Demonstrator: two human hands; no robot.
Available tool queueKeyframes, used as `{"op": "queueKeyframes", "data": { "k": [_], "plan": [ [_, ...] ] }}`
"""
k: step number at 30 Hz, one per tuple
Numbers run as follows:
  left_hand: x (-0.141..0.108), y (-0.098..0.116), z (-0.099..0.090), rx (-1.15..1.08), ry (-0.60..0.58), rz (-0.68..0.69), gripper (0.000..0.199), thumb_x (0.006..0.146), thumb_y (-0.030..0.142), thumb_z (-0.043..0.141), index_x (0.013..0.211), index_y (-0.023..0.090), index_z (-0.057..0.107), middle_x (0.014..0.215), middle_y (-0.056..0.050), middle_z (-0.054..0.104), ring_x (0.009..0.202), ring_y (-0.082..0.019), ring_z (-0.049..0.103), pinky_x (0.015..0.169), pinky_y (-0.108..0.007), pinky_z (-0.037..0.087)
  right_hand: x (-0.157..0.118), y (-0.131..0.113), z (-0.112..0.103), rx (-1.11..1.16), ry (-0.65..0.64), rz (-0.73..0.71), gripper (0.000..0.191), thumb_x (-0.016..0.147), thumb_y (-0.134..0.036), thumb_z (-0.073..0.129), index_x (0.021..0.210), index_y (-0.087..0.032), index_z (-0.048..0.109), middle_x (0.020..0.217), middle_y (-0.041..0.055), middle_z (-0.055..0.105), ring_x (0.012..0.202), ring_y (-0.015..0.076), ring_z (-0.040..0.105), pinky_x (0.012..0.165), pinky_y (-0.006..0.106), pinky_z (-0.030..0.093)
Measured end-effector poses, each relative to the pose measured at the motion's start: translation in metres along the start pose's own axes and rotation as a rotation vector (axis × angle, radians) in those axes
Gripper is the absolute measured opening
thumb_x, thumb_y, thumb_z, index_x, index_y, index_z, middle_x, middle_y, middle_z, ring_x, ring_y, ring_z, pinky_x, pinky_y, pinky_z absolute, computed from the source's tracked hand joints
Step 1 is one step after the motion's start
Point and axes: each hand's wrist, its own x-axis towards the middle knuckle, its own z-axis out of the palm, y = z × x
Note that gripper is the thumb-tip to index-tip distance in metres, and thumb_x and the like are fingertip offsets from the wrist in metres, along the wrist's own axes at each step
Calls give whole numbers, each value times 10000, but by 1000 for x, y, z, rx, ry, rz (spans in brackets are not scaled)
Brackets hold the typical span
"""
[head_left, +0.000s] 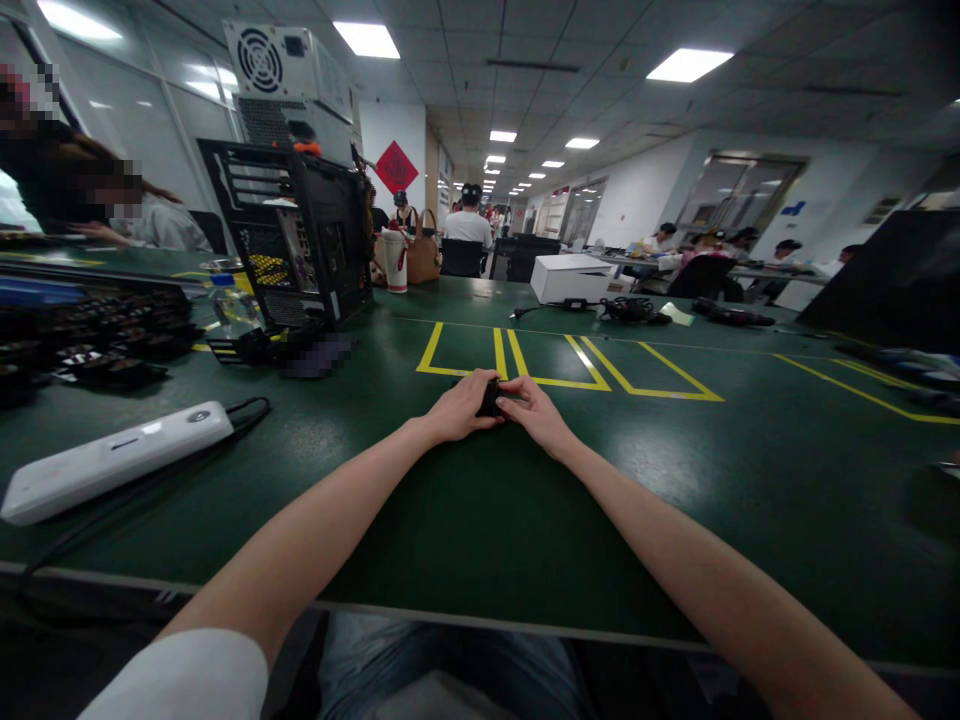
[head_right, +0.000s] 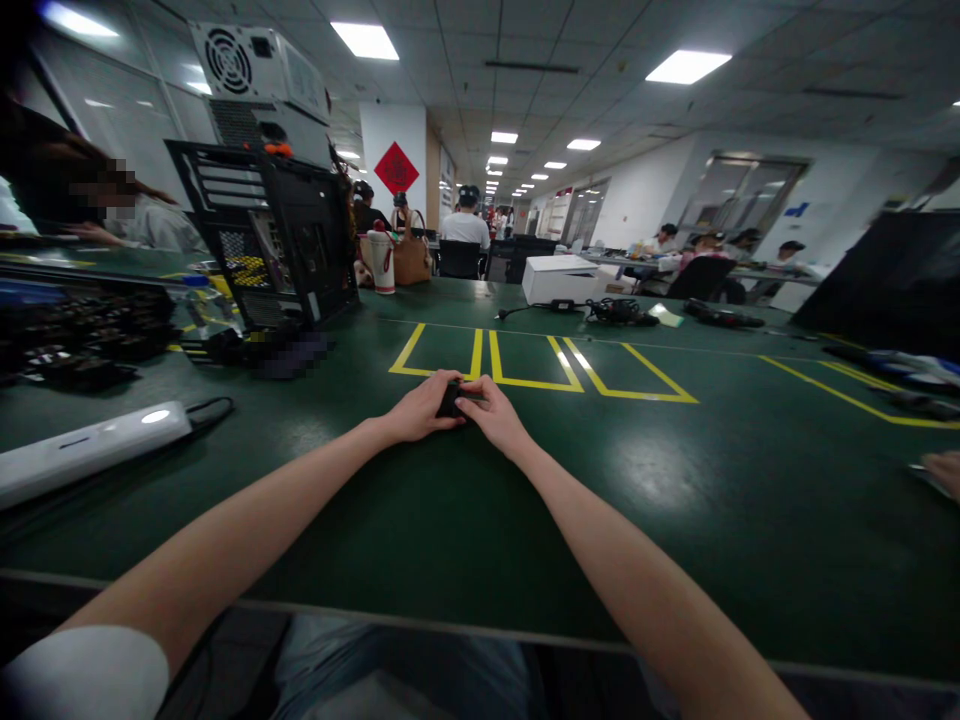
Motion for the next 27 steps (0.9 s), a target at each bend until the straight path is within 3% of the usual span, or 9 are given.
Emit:
{"op": "queueKeyframes", "data": {
  "k": [5,9,15,21,27],
  "plan": [
    [1,-1,2,3,3,-2,576,682,345,586,1146,187,285,1092,-89,429,1013,-241,457,849,-401,405,3,2,0,-7,-15,37,300,705,-267,564,988,-225,476,1000,29,506,861,140,551,813,355,441],
    [1,-2,2,4,5,8,562,684,346,582,1136,181,293,1084,-89,432,1007,-236,459,853,-390,404,1,2,-1,41,-53,3,296,677,-238,595,954,-216,492,1017,22,512,911,148,548,854,344,419],
    [0,-1,2,4,7,5,592,676,359,589,1151,187,280,1099,-94,424,1021,-241,453,850,-397,402,1,3,0,-19,9,-11,206,708,-295,558,892,-218,504,952,13,520,862,136,547,809,341,444],
    [0,-1,3,2,6,-19,592,678,350,586,1157,196,273,1101,-89,424,1015,-242,458,837,-400,407,3,3,-2,-24,-19,24,325,705,-285,559,1014,-217,487,1036,40,517,906,159,550,844,379,426],
    [0,1,1,4,1,-28,568,685,345,582,1144,196,284,1094,-88,428,1013,-244,461,827,-399,414,-1,0,-1,50,-61,-4,311,655,-231,616,939,-222,490,1041,21,511,970,159,528,891,362,403]
  ]
}}
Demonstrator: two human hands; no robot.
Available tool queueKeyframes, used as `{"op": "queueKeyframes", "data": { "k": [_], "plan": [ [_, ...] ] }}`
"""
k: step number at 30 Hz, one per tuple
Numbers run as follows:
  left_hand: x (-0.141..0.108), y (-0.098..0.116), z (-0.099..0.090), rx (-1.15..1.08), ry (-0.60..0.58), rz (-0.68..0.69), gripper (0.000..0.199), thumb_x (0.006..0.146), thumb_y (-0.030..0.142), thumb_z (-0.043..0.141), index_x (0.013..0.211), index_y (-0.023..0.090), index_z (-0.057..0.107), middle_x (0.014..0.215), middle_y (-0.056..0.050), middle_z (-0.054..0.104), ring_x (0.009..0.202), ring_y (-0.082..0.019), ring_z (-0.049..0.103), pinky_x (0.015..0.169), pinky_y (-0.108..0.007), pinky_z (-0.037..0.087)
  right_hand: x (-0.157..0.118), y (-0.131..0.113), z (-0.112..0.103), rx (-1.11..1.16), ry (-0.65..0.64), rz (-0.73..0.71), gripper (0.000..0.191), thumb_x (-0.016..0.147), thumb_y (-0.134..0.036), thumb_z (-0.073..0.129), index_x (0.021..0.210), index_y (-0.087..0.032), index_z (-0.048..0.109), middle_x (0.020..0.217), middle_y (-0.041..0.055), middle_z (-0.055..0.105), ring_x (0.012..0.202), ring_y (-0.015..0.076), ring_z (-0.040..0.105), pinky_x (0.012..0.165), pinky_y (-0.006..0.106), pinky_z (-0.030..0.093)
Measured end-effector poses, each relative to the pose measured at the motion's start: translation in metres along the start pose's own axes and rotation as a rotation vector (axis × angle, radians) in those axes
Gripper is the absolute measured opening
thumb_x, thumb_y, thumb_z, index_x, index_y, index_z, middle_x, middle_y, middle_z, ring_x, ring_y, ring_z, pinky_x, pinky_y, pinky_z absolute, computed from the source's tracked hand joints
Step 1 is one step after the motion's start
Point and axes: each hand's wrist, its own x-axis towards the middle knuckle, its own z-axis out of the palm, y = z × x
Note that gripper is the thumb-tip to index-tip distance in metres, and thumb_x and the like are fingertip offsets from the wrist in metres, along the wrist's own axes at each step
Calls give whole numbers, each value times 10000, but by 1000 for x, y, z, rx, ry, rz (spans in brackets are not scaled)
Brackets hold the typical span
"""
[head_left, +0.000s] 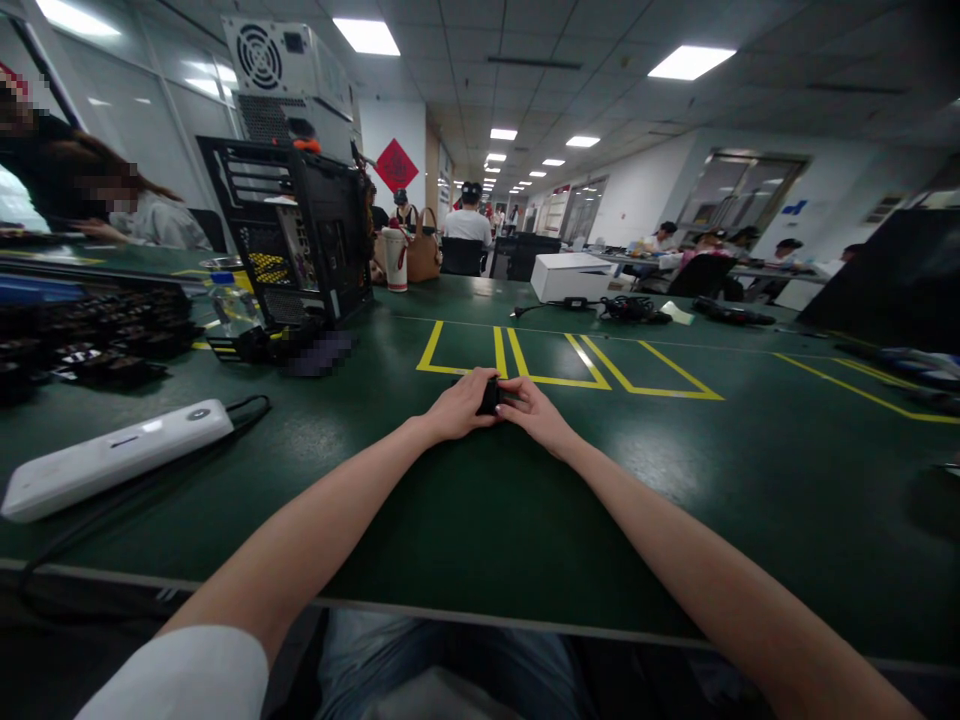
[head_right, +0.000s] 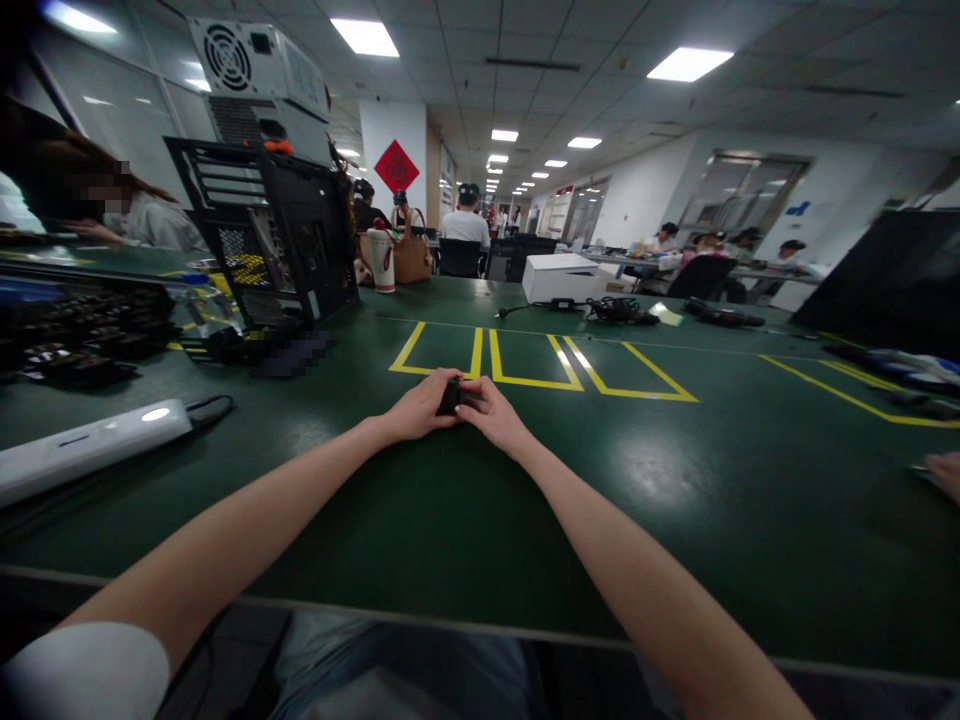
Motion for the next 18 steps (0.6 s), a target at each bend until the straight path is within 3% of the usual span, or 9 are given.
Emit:
{"op": "queueKeyframes", "data": {
  "k": [5,10,14,18],
  "plan": [
    [1,1,0,-10,-3,-6,580,676,342,595,1147,191,291,1105,-93,427,1026,-248,457,834,-408,411,3,1,0,-17,57,15,265,675,-287,599,909,-212,498,950,25,536,944,163,525,865,379,417],
    [0,-1,1,-11,9,0,590,673,330,597,1154,191,285,1112,-95,423,1041,-249,447,857,-413,397,5,3,-3,2,7,33,369,666,-242,606,1013,-219,482,1045,40,525,986,171,517,893,382,392],
    [0,-1,1,5,9,13,583,677,313,593,1152,188,280,1104,-88,424,1029,-242,452,853,-399,402,1,1,-1,40,-26,-1,356,626,-192,639,948,-219,491,1064,21,504,986,160,522,894,354,395],
    [1,-1,1,12,9,17,586,679,341,591,1151,186,280,1106,-88,421,1030,-244,450,855,-397,402,0,-2,2,1,37,18,253,671,-264,600,900,-213,505,997,21,521,898,143,547,846,348,425]
  ]
}}
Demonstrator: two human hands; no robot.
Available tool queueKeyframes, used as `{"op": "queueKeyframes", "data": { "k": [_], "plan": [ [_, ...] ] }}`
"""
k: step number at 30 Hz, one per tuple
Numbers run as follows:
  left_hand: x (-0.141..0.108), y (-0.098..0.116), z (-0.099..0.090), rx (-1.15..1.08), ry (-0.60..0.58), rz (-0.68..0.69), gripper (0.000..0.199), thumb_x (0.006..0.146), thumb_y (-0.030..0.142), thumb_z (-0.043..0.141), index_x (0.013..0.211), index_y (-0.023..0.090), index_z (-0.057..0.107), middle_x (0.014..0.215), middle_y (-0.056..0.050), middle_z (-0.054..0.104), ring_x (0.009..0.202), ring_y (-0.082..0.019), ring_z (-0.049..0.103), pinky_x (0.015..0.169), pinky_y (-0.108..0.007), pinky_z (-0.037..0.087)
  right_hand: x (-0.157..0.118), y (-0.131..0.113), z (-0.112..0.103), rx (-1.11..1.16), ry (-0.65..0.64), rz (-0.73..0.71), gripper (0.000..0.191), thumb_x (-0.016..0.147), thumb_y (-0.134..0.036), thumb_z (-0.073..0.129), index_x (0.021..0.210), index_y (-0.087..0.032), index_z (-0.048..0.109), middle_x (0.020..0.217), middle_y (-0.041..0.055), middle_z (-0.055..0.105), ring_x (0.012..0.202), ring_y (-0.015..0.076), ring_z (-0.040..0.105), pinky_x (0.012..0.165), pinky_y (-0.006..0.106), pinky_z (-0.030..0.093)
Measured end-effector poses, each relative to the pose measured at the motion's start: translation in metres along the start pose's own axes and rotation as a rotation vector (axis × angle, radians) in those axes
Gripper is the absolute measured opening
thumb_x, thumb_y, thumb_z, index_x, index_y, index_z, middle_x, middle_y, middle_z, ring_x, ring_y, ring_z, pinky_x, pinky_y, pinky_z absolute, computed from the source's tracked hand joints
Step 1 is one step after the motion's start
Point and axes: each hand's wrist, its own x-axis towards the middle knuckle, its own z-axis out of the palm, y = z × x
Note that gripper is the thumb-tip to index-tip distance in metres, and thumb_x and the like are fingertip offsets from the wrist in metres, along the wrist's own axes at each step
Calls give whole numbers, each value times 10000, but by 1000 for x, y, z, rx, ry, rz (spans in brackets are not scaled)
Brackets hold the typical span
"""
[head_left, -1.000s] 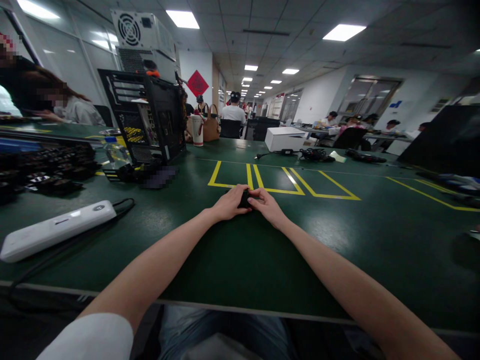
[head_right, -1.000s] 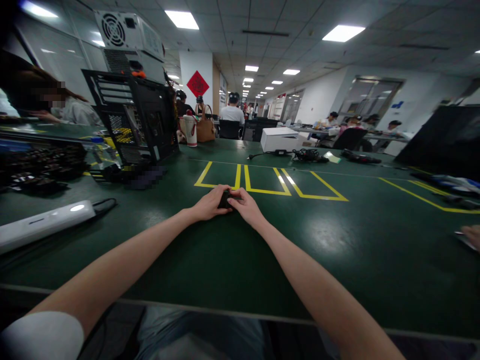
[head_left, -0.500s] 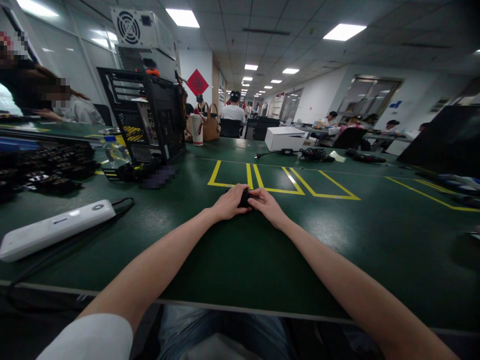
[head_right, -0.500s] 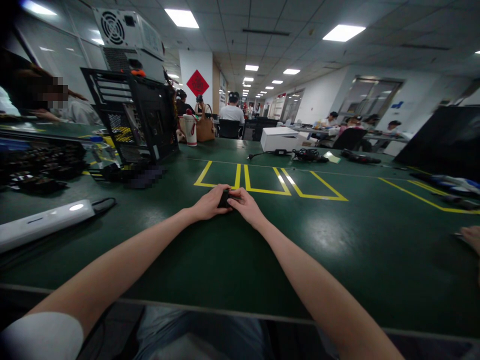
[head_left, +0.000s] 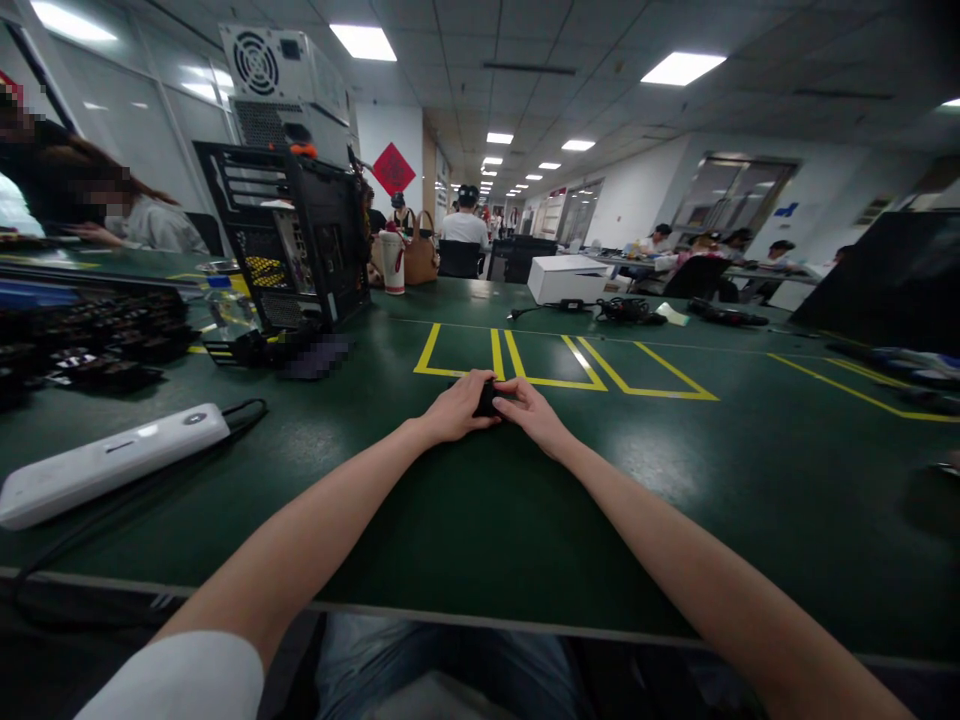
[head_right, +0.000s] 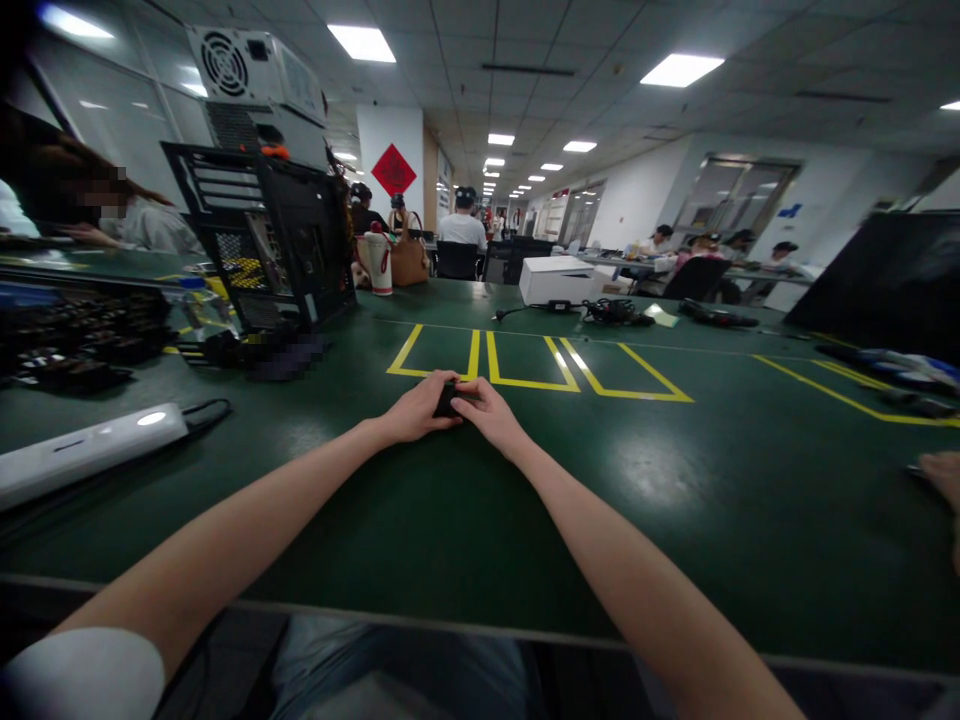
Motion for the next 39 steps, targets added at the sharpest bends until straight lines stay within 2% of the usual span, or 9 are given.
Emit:
{"op": "queueKeyframes", "data": {
  "k": [3,9,12,16,20,25,31,36,39],
  "plan": [
    [0,1,0,-1,-2,-3,588,677,347,594,1149,187,282,1102,-89,424,1023,-245,454,849,-397,405,2,0,0,-39,28,3,251,677,-277,593,903,-211,507,957,26,529,883,148,543,815,351,442],
    [0,0,0,-18,1,-6,579,676,332,596,1148,192,290,1100,-88,426,1027,-243,457,856,-402,398,2,1,-1,-29,-17,5,331,669,-258,599,980,-215,491,1043,39,512,942,166,534,854,371,425],
    [0,0,0,-18,7,-8,590,672,332,601,1152,192,287,1106,-89,424,1032,-243,455,859,-402,395,-1,0,0,-13,-18,-28,287,675,-259,596,940,-220,493,1036,23,511,962,158,530,872,351,418],
    [0,0,0,-14,1,3,594,678,345,593,1158,192,279,1118,-91,420,1035,-241,452,857,-399,400,-1,-2,1,-44,-4,-42,196,711,-268,557,890,-214,497,984,17,516,898,140,549,848,342,435],
    [0,-1,0,-22,3,-2,589,680,340,588,1159,187,282,1107,-95,427,1028,-243,456,857,-405,396,3,1,0,-60,19,-26,273,686,-249,582,941,-220,491,1019,28,517,975,161,513,875,363,417],
    [0,-1,1,-34,4,-20,590,667,313,600,1154,195,290,1110,-94,423,1033,-247,453,852,-409,396,2,3,-2,7,-49,8,360,637,-221,625,966,-224,478,1070,26,502,963,172,537,877,378,416],
    [0,-1,0,-24,6,-3,584,673,343,594,1150,193,291,1108,-92,423,1032,-244,452,853,-402,397,1,3,0,-30,16,-7,197,701,-290,564,875,-221,500,946,15,527,870,145,547,812,346,452],
    [0,-1,-1,-34,1,1,583,677,346,591,1150,192,289,1095,-91,430,1015,-239,462,842,-400,402,4,2,-1,-47,12,3,283,696,-265,569,967,-226,495,997,27,510,896,146,536,824,350,441],
    [0,0,-1,-34,-4,-4,577,677,346,591,1148,194,293,1093,-91,431,1018,-242,461,841,-404,403,3,3,-2,-4,-5,-3,291,667,-244,602,936,-215,496,1022,26,510,917,149,542,851,349,425]
  ]
}}
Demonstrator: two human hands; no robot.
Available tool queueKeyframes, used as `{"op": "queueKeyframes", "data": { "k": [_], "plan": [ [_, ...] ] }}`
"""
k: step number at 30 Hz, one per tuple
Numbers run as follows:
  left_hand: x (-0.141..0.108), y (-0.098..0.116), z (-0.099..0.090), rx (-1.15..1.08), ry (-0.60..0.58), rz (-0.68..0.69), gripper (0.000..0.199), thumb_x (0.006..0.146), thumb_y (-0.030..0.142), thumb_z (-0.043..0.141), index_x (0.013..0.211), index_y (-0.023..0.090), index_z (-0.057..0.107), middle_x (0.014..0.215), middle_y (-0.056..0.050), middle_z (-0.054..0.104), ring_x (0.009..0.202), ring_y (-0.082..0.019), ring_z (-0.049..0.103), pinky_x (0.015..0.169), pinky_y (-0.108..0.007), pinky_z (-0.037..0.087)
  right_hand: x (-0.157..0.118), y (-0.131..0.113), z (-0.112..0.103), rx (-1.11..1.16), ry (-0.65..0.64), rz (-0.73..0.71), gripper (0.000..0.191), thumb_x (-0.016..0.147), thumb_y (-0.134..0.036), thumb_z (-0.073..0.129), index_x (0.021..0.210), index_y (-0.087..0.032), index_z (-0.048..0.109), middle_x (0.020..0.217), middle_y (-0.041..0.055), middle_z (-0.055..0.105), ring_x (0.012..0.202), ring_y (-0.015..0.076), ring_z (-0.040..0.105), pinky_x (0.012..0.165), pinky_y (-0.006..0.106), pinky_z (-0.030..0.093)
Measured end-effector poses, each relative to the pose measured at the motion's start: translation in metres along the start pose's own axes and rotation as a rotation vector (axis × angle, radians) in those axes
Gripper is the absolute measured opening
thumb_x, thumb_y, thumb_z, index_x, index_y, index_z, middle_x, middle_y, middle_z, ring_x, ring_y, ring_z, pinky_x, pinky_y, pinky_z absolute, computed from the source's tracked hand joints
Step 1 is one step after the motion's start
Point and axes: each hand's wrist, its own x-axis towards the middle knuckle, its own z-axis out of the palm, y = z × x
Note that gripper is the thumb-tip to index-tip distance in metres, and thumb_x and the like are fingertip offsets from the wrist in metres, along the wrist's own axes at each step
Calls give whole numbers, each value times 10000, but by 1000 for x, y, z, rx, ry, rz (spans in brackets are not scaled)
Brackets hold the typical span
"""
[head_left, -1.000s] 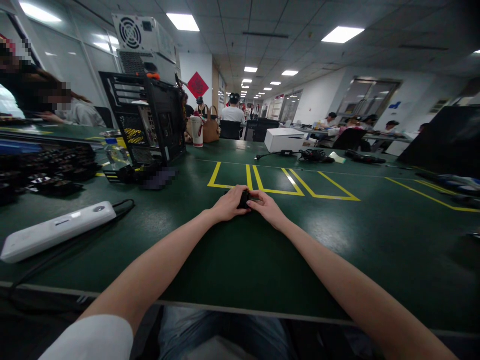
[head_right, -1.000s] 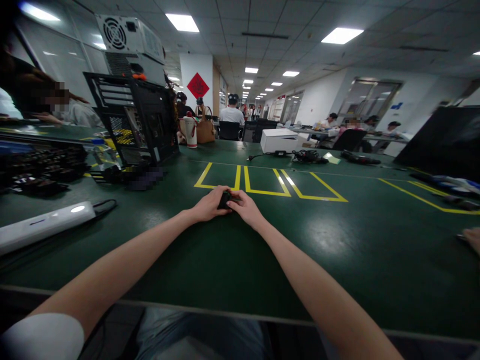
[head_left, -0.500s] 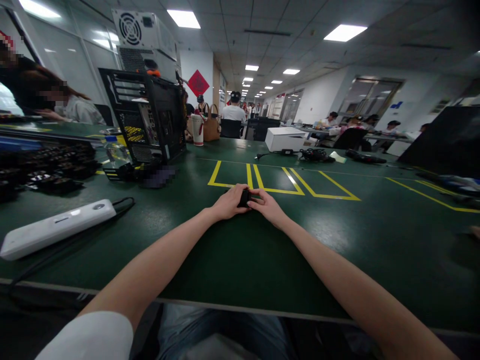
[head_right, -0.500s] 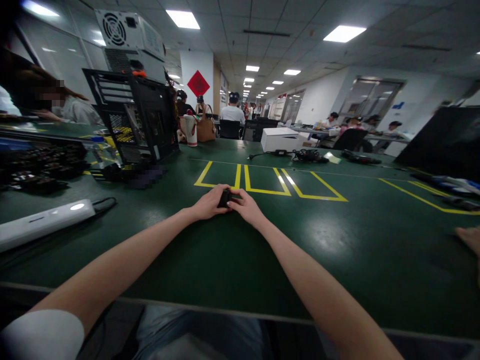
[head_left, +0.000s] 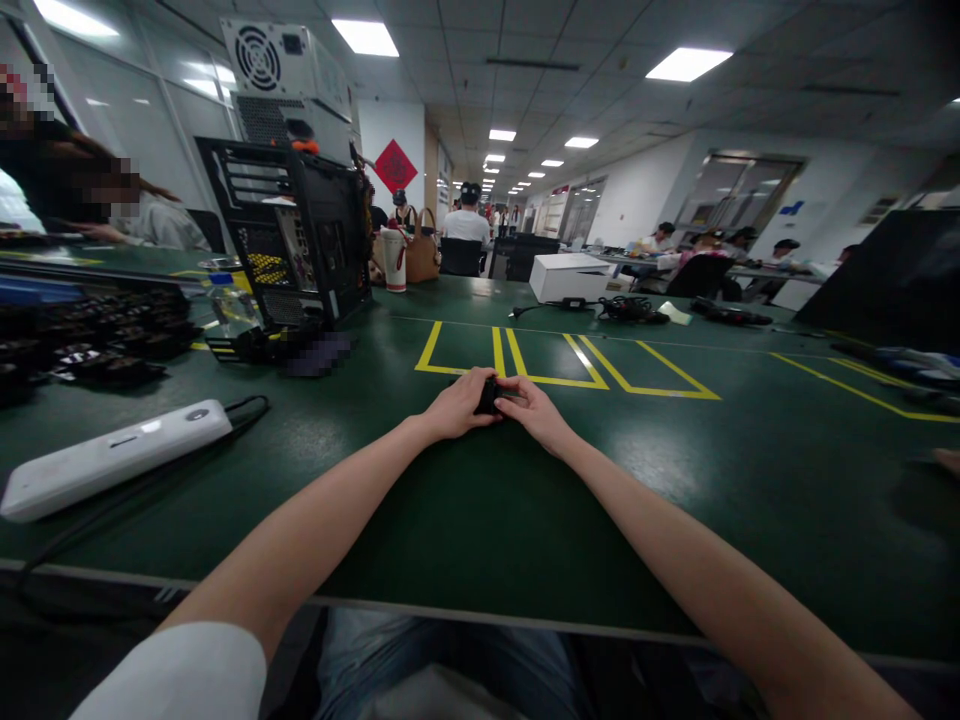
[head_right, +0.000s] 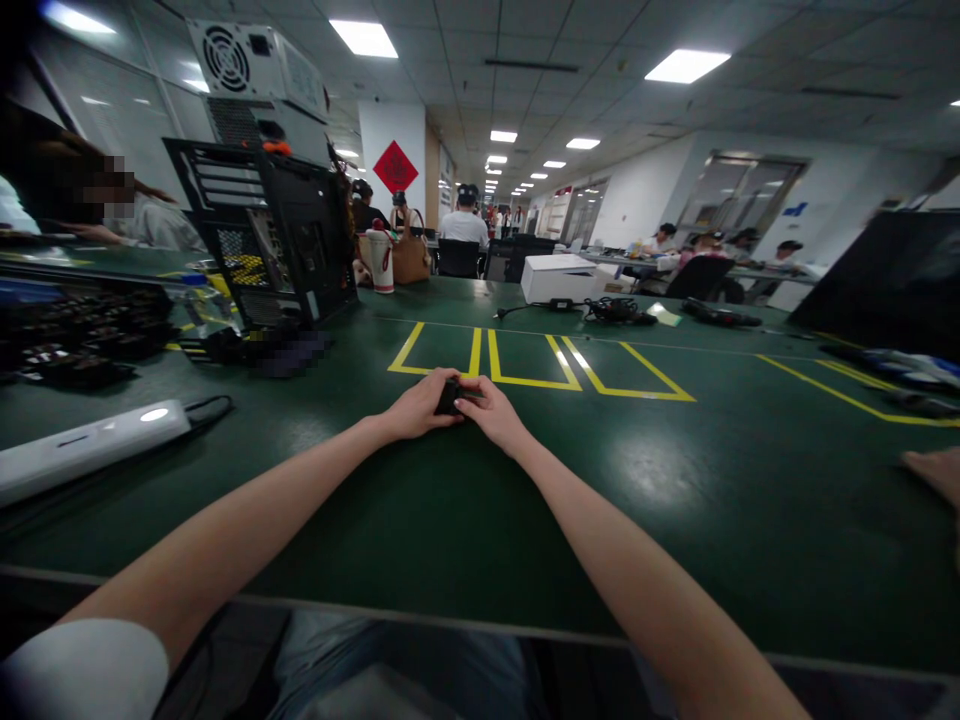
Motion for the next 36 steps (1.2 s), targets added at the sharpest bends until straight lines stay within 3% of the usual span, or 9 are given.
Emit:
{"op": "queueKeyframes", "data": {
  "k": [6,12,17,22,27,32,36],
  "plan": [
    [0,0,0,20,-1,-4,593,671,347,599,1151,189,289,1109,-95,423,1027,-246,455,845,-400,406,-1,0,2,-28,43,3,215,694,-303,573,877,-216,500,990,18,520,848,134,558,812,344,449],
    [1,-1,1,18,-5,-18,597,671,349,599,1153,185,287,1106,-94,426,1027,-246,454,851,-402,400,2,-1,2,-49,53,47,312,687,-268,575,975,-202,478,1029,44,519,892,151,557,838,370,436],
    [0,0,0,9,-11,-14,584,679,352,589,1153,187,291,1108,-95,424,1031,-244,454,855,-397,396,-2,-1,3,-24,33,-33,281,658,-202,599,908,-203,471,1028,21,516,1002,159,523,909,347,396],
    [1,0,-1,15,-21,-23,593,682,372,580,1159,180,285,1104,-100,425,1019,-247,460,834,-396,406,-3,-3,3,-43,39,-51,243,692,-215,564,910,-211,459,1018,16,512,960,138,545,903,341,409],
    [1,-2,0,15,-24,-16,601,683,374,577,1164,176,275,1105,-101,426,1018,-245,460,830,-387,405,-2,-4,0,-222,7,-40,348,690,-217,558,1022,-198,455,1101,52,495,1005,163,522,904,362,406],
    [1,-3,-2,9,-37,-54,598,681,402,572,1155,173,287,1124,-113,423,1033,-258,454,816,-378,406,-5,0,-5,-342,13,-1,315,681,-232,561,968,-173,446,998,55,544,916,162,564,811,350,464],
    [4,-8,-7,-71,-143,-189,623,676,481,550,1158,181,295,1136,-116,441,1004,-258,484,801,-373,412,-5,4,-11,-556,65,60,324,680,-239,558,977,-168,450,1001,65,556,957,174,547,869,382,419]
  ]
}}
